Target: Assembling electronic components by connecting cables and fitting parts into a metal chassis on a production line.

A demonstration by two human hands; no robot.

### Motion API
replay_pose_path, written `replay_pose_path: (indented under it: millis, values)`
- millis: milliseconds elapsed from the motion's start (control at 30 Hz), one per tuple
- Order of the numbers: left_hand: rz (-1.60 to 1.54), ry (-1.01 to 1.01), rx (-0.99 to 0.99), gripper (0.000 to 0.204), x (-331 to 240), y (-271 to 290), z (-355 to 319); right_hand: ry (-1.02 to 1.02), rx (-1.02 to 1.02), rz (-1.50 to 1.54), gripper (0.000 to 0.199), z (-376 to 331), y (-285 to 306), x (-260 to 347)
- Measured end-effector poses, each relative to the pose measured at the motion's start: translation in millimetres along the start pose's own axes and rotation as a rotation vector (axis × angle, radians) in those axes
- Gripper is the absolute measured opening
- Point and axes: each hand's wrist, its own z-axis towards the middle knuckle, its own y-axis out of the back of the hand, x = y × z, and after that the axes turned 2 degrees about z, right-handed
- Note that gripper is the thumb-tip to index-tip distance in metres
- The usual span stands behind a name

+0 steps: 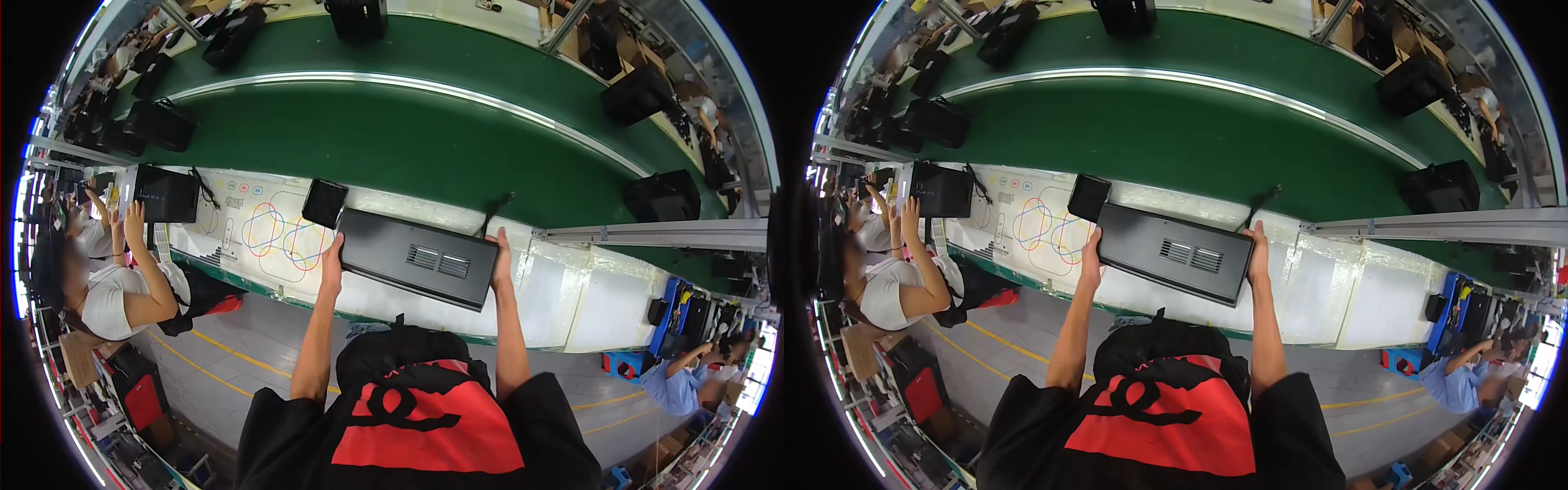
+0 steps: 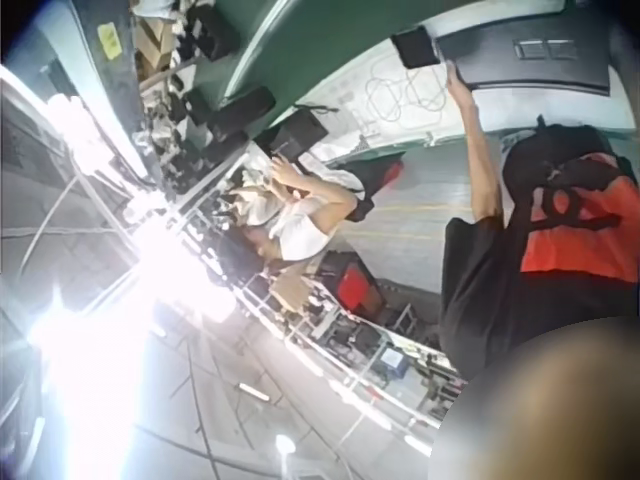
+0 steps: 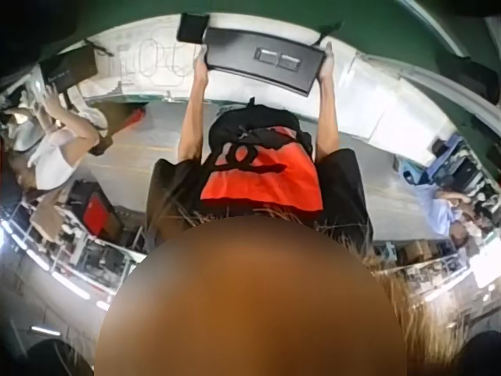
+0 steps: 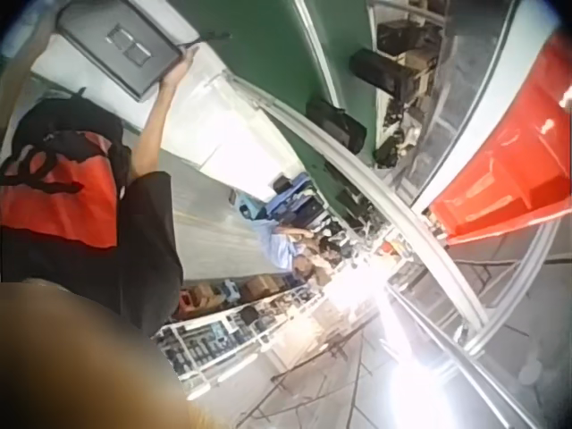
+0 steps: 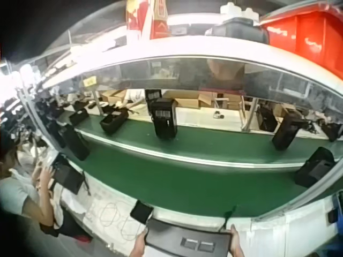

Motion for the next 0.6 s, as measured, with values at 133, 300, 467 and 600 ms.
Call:
replay_pose_path:
  millis: [133, 300, 467, 600]
  values:
    - [0.101, 0.239, 0.167, 0.078, -62.4, -37.5, -3.3, 0.25, 0.292, -0.333, 0.066, -113.8, -15.5, 148.5]
    - [-0.062, 0.423, 0.317, 0.067, -23.1, -85.4, 55.1, 0.143, 0.465, -0.33, 0.029, -163.7, -86.2, 243.8]
    - [0.005, -0.157, 0.261, 0.043, -115.0, -88.8, -15.8, 0.061, 0.226, -0.064, 0.026, -86.2, -126.5, 260.1]
    - [-0.042, -0.331, 0.432, 0.03, -149.9, -22.1, -82.9, 0.045, 0.252, 0.308, 0.029, 40.9, -101.1, 254.0]
